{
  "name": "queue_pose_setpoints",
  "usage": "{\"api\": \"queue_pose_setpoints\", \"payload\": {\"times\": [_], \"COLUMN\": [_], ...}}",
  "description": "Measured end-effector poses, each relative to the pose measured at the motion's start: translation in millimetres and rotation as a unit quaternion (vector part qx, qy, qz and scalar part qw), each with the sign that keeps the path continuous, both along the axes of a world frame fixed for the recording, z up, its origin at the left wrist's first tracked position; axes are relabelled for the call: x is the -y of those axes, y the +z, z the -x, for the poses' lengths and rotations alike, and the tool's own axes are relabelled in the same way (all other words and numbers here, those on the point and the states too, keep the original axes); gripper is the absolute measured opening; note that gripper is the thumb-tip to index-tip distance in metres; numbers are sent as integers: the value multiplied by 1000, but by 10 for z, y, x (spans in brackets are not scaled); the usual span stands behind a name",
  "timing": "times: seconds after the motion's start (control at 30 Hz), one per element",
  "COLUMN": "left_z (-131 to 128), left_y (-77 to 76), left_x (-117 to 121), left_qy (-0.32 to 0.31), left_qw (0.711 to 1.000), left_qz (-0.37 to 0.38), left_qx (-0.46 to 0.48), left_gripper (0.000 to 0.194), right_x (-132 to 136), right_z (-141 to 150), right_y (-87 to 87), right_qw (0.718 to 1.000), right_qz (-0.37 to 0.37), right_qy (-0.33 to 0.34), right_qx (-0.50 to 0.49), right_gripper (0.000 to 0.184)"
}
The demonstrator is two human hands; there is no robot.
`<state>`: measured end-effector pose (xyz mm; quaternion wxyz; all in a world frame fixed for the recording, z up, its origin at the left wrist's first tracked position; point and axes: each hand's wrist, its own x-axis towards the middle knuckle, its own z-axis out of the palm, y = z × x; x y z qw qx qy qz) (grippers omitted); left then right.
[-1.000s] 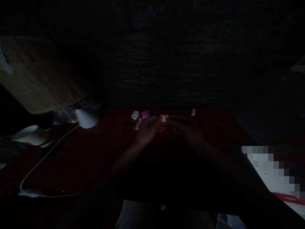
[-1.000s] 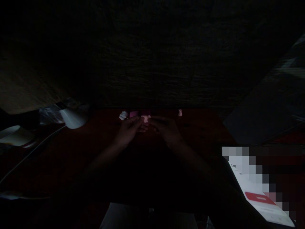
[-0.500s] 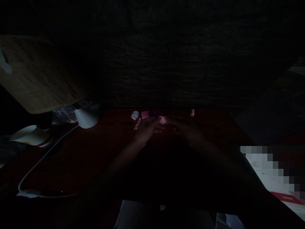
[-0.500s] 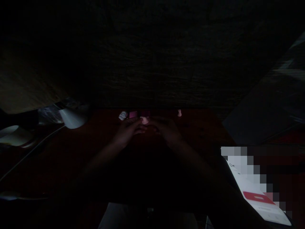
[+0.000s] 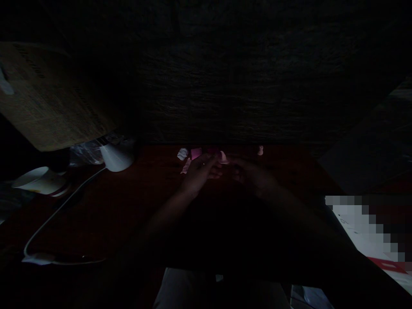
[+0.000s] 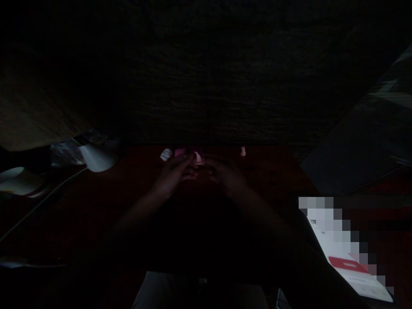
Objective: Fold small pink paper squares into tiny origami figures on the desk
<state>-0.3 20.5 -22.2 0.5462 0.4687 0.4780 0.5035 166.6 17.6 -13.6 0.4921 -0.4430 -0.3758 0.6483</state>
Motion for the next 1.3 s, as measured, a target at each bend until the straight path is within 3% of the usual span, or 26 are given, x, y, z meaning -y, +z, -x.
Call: {"api": "queue_pose_setpoints", "payload": {"times": [0.1,0.27,0.5,0.77,0.93,1.1,1.3], "left_z": [39,88,78,72,74,74,86], "left_y": [12,13,-112,-89,-53,-56,-67], "left_x": [5,13,-25,-8,-1,10,0], "left_qy": [55,26,14,64,79,83,82], "left_qw": [991,958,915,903,899,893,893], "left_qz": [-109,-228,-340,-362,-370,-380,-388], "left_qx": [-47,-173,-218,-221,-219,-228,-213], "left_gripper": [23,19,18,11,11,10,11], "right_x": [12,13,-2,-6,29,26,64], "right_z": [6,10,13,-7,-31,-19,1], "right_y": [32,47,14,-18,-21,-86,-96], "right_qw": [1000,999,998,988,946,909,881], "right_qz": [20,25,27,-105,-238,-340,-380], "right_qy": [-19,-35,-35,-24,-40,-62,-78], "right_qx": [-15,-22,-43,113,218,231,271], "right_gripper": [19,14,13,20,26,23,22]}}
